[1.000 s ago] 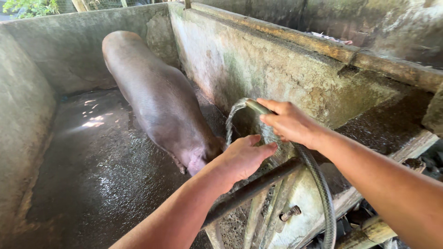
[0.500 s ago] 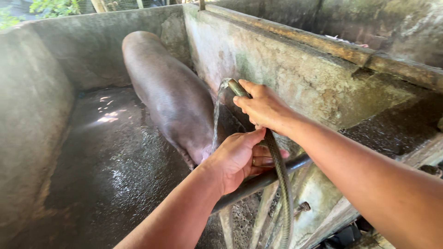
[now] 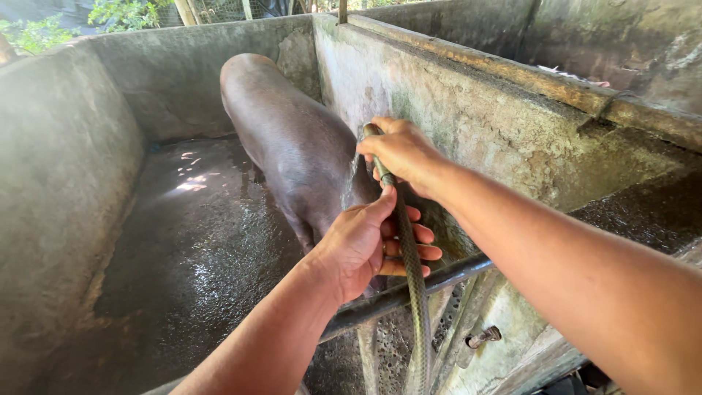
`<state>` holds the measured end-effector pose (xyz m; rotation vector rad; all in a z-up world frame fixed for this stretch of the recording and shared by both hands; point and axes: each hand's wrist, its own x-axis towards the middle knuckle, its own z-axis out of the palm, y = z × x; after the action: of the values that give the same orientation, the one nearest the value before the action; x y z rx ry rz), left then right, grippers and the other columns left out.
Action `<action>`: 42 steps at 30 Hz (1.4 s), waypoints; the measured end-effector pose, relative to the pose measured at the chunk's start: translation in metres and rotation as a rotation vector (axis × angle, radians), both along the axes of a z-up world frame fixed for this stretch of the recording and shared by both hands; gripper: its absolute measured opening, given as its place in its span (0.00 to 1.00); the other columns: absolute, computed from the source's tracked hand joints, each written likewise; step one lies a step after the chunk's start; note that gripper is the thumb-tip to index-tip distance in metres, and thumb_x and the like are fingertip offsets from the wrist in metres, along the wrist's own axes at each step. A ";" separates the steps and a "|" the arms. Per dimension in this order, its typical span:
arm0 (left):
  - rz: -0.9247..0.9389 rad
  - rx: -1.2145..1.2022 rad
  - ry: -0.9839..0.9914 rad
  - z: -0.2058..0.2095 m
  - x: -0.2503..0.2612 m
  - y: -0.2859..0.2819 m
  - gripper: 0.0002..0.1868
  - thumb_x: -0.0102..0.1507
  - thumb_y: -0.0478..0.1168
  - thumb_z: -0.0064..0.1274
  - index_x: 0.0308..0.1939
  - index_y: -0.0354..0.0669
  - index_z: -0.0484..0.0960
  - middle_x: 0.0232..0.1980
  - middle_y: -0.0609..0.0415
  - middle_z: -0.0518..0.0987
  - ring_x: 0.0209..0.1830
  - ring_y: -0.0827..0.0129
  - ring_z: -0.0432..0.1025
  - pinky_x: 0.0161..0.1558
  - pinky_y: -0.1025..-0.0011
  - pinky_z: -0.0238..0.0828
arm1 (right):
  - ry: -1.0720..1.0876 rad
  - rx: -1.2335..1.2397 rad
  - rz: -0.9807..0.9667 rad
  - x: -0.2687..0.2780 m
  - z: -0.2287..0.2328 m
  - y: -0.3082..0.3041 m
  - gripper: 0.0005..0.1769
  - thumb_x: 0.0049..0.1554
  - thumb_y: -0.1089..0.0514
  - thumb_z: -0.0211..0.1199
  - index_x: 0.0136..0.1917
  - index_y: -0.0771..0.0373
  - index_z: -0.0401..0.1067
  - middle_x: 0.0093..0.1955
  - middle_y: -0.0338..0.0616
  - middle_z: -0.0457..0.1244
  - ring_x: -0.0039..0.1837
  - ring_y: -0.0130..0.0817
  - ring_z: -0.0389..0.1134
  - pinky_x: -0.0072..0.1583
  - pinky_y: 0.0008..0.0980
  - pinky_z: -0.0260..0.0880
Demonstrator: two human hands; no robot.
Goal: The person uses a hose to spray water on a pig inside a concrete pen. The person directs the water stream over the pig's back, head, and sides while the pig moves around the enclosure.
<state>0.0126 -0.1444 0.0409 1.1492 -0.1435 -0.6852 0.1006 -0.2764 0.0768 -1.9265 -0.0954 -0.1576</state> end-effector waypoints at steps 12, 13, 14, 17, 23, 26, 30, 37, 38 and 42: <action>0.072 0.060 -0.025 -0.012 -0.003 -0.005 0.25 0.72 0.57 0.36 0.49 0.37 0.74 0.36 0.45 0.79 0.33 0.53 0.81 0.34 0.55 0.83 | 0.060 0.048 -0.188 0.020 -0.036 0.007 0.20 0.61 0.49 0.58 0.63 0.60 0.71 0.36 0.44 0.64 0.30 0.30 0.63 0.30 0.36 0.64; 0.070 0.027 -0.015 -0.014 -0.002 -0.004 0.24 0.72 0.56 0.36 0.49 0.38 0.74 0.36 0.46 0.79 0.33 0.53 0.81 0.34 0.54 0.84 | 0.044 0.011 -0.182 0.022 -0.037 0.008 0.20 0.60 0.49 0.60 0.62 0.60 0.71 0.36 0.45 0.65 0.30 0.31 0.64 0.31 0.36 0.65; 0.068 -0.005 -0.006 -0.016 -0.001 -0.002 0.23 0.72 0.55 0.36 0.49 0.38 0.73 0.35 0.46 0.79 0.33 0.53 0.81 0.34 0.53 0.84 | 0.027 -0.027 -0.176 0.025 -0.037 0.010 0.20 0.60 0.48 0.61 0.61 0.60 0.71 0.35 0.46 0.66 0.30 0.31 0.65 0.32 0.36 0.67; 0.062 -0.044 -0.016 -0.020 0.003 0.000 0.21 0.73 0.54 0.37 0.49 0.39 0.73 0.36 0.46 0.79 0.33 0.52 0.82 0.35 0.55 0.85 | 0.020 -0.180 -0.204 0.029 -0.037 0.012 0.20 0.59 0.47 0.62 0.61 0.59 0.71 0.35 0.45 0.68 0.30 0.33 0.68 0.34 0.35 0.70; 0.048 -0.057 -0.013 -0.026 0.007 -0.002 0.20 0.73 0.54 0.37 0.50 0.39 0.71 0.37 0.45 0.78 0.34 0.49 0.81 0.35 0.53 0.84 | 0.042 -0.243 -0.213 0.030 -0.035 0.014 0.20 0.58 0.48 0.62 0.60 0.58 0.72 0.37 0.45 0.69 0.30 0.35 0.69 0.34 0.37 0.71; 0.041 -0.055 -0.007 -0.027 0.009 -0.003 0.21 0.73 0.54 0.37 0.50 0.39 0.70 0.37 0.44 0.78 0.34 0.48 0.81 0.35 0.52 0.84 | 0.062 -0.214 -0.203 0.031 -0.036 0.016 0.19 0.57 0.48 0.62 0.59 0.58 0.72 0.36 0.45 0.68 0.30 0.35 0.69 0.33 0.38 0.70; 0.034 -0.051 0.008 -0.025 0.010 -0.003 0.20 0.73 0.54 0.36 0.50 0.40 0.69 0.37 0.43 0.78 0.34 0.48 0.81 0.36 0.52 0.85 | 0.055 -0.214 -0.192 0.030 -0.035 0.017 0.18 0.57 0.49 0.62 0.58 0.58 0.72 0.34 0.45 0.67 0.29 0.35 0.68 0.32 0.38 0.69; 0.046 0.013 -0.051 -0.020 0.005 -0.003 0.20 0.73 0.54 0.35 0.50 0.39 0.69 0.37 0.44 0.79 0.35 0.49 0.82 0.36 0.54 0.85 | 0.084 -0.077 -0.176 0.021 -0.023 0.020 0.19 0.58 0.50 0.61 0.61 0.57 0.68 0.31 0.41 0.63 0.27 0.32 0.63 0.28 0.37 0.63; 0.049 0.016 -0.049 -0.020 0.004 -0.002 0.20 0.73 0.54 0.35 0.50 0.40 0.69 0.37 0.44 0.79 0.35 0.49 0.82 0.36 0.54 0.85 | 0.099 -0.061 -0.174 0.020 -0.022 0.021 0.19 0.58 0.51 0.61 0.60 0.57 0.68 0.31 0.40 0.62 0.27 0.32 0.62 0.28 0.37 0.62; 0.065 -0.009 -0.029 -0.021 0.001 0.002 0.20 0.73 0.54 0.32 0.48 0.39 0.68 0.36 0.43 0.79 0.35 0.49 0.82 0.35 0.53 0.85 | 0.155 0.039 -0.085 0.016 -0.025 0.031 0.17 0.58 0.52 0.62 0.57 0.59 0.67 0.31 0.41 0.59 0.27 0.30 0.57 0.27 0.36 0.56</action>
<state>0.0132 -0.1428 0.0201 1.1504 -0.1331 -0.6099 0.1165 -0.2458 0.0519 -1.8981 0.0919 -0.0662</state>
